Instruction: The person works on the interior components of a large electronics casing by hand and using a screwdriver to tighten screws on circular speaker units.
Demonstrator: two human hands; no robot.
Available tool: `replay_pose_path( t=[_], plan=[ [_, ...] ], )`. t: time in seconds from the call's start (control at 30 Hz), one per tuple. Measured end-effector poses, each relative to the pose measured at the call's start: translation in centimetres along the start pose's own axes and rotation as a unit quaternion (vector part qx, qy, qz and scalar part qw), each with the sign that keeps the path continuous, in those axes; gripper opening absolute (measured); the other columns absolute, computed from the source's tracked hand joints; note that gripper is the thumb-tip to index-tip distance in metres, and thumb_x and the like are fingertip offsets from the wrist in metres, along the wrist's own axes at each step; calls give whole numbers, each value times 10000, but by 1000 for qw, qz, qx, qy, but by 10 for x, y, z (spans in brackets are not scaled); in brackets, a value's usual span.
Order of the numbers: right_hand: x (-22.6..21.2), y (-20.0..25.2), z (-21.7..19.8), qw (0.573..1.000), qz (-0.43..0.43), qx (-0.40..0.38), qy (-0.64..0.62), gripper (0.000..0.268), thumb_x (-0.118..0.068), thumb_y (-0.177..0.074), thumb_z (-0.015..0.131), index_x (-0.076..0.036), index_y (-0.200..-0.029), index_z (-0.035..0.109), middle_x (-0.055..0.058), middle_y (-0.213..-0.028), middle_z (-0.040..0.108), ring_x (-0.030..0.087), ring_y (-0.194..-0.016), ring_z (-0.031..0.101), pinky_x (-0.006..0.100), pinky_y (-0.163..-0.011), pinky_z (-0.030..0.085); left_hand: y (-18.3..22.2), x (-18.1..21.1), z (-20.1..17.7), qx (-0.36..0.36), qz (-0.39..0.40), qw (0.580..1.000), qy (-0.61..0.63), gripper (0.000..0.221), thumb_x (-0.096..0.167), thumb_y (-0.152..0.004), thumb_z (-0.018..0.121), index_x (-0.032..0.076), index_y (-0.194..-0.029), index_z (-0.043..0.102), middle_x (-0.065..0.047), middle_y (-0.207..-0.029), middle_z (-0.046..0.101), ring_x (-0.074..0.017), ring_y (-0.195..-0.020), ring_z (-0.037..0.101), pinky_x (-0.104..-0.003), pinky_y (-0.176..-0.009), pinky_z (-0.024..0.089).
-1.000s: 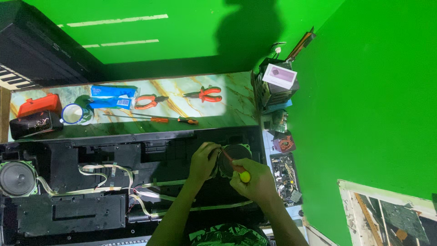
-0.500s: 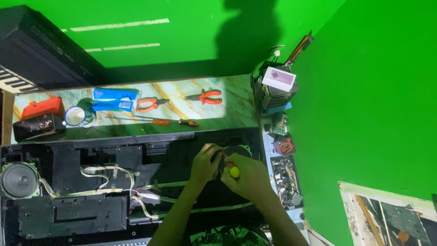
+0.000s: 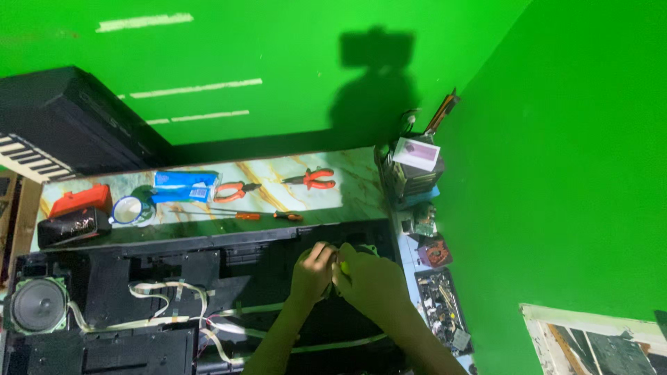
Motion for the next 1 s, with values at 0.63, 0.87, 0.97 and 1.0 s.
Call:
replay_pose_path(
  t=[0.63,0.87,0.97,1.0],
  plan=[
    [13,-10,40,998,-59,21,0,368,-392,-937,624,-37,-1029,592,177,-703,680,393,-650,686,512,-551,523,15,-35,36,-164,-103,978,-84,235,99,-843,627,72,-1076,638,-110,-1206,621,-394,-826,697,-471,-711,578],
    [32,-15,37,996,-73,46,-23,334,-374,-923,626,-61,-1039,616,177,-739,700,386,-665,694,512,-577,533,6,-10,14,-90,-90,988,-85,233,75,-835,653,38,-1065,646,-124,-1112,649,-411,-819,687,-493,-725,563],
    [36,-16,33,994,-89,64,7,290,-365,-937,626,-83,-1006,640,163,-737,706,381,-666,694,507,-578,536,3,-2,9,-80,-98,989,-80,137,109,-898,638,53,-1022,650,-128,-1060,652,-407,-803,684,-492,-714,558],
    [37,-18,32,993,-91,70,32,279,-368,-946,628,-94,-992,651,160,-733,707,382,-665,692,508,-578,536,2,0,8,-80,-103,988,-79,100,126,-919,637,57,-991,650,-129,-1044,651,-406,-799,684,-492,-713,556]
  ],
)
Point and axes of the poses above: each hand's wrist, its own y-axis away from the middle knuckle, its own z-axis out of the palm, x = y × z, the point moved 8 cm from there along -y, towards the middle knuckle
